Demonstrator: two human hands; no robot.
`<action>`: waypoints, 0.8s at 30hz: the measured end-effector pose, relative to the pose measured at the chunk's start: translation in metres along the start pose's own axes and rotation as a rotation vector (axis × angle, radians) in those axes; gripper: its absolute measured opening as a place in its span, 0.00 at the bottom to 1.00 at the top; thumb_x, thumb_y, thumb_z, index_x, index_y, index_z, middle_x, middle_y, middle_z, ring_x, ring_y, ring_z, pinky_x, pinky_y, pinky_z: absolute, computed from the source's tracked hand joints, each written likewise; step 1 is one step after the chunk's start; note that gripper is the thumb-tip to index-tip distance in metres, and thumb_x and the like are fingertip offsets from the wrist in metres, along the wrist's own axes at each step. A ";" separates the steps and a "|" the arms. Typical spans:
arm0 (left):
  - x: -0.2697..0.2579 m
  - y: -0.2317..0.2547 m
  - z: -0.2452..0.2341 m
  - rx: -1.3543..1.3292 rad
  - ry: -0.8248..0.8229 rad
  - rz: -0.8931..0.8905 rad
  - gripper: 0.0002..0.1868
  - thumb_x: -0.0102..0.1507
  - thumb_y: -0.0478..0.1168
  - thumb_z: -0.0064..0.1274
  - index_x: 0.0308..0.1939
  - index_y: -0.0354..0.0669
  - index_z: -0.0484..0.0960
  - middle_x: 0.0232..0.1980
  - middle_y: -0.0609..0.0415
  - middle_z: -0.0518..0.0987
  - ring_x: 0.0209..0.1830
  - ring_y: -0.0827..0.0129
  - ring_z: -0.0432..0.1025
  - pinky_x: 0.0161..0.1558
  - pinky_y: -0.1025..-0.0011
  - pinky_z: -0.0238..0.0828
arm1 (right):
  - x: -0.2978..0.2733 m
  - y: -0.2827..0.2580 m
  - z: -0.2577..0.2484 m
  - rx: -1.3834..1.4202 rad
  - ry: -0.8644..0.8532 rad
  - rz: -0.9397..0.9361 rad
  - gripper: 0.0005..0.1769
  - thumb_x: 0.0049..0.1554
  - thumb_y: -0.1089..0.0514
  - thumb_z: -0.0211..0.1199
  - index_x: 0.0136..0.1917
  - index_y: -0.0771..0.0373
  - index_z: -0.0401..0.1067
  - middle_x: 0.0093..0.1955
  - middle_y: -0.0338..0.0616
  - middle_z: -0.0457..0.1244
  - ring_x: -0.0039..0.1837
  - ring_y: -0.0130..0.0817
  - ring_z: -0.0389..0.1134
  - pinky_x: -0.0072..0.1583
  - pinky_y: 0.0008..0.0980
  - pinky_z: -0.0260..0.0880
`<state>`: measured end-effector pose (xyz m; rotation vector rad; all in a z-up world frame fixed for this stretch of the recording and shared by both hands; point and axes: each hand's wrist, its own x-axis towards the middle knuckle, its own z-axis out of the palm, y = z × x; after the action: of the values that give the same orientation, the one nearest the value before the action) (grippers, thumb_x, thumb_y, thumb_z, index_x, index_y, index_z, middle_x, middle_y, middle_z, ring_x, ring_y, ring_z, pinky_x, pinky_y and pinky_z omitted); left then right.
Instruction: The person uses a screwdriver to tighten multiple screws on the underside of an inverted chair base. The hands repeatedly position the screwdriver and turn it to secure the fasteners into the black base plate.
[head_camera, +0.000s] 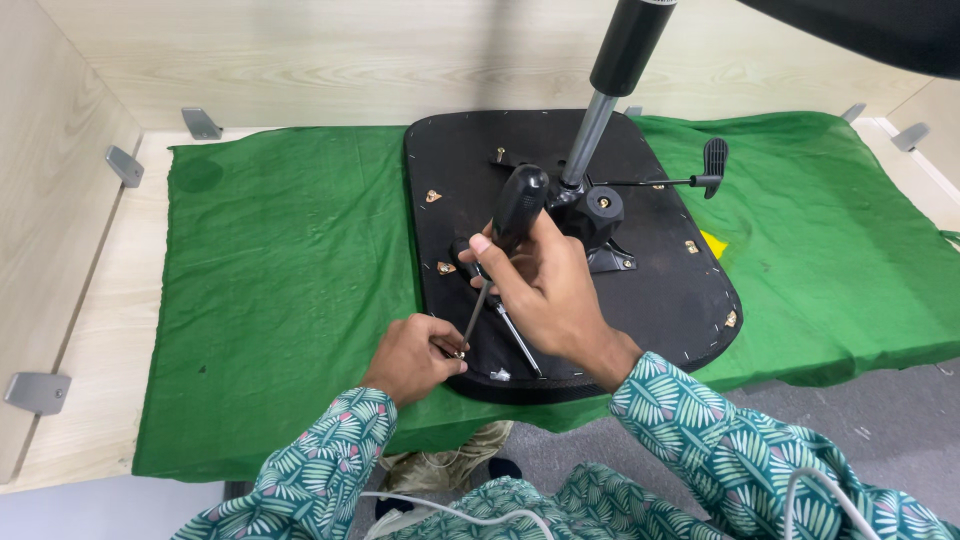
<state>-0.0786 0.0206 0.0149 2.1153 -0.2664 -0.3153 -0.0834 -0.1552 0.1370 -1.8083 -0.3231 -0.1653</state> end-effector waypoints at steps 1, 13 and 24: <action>-0.001 0.001 0.000 0.026 0.001 -0.016 0.14 0.51 0.35 0.67 0.40 0.39 0.90 0.38 0.51 0.88 0.36 0.68 0.84 0.43 0.71 0.80 | -0.002 0.002 0.001 0.031 -0.007 -0.016 0.12 0.63 0.57 0.61 0.55 0.67 0.67 0.47 0.47 0.72 0.52 0.29 0.77 0.49 0.28 0.82; -0.014 0.007 0.002 0.068 0.048 -0.055 0.14 0.57 0.43 0.65 0.44 0.41 0.90 0.41 0.49 0.86 0.37 0.64 0.81 0.44 0.66 0.78 | -0.023 -0.009 0.001 -0.208 0.032 -0.170 0.14 0.56 0.58 0.73 0.50 0.66 0.72 0.42 0.41 0.71 0.42 0.23 0.75 0.41 0.22 0.77; -0.010 -0.002 0.000 0.018 0.032 0.000 0.16 0.54 0.41 0.67 0.44 0.38 0.89 0.41 0.48 0.86 0.38 0.63 0.83 0.44 0.67 0.79 | -0.032 -0.012 0.000 -0.102 -0.015 -0.189 0.19 0.54 0.64 0.73 0.58 0.68 0.75 0.46 0.40 0.71 0.48 0.23 0.76 0.47 0.23 0.81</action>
<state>-0.0883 0.0245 0.0142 2.1363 -0.2509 -0.2797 -0.1175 -0.1564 0.1389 -1.8787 -0.5045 -0.3053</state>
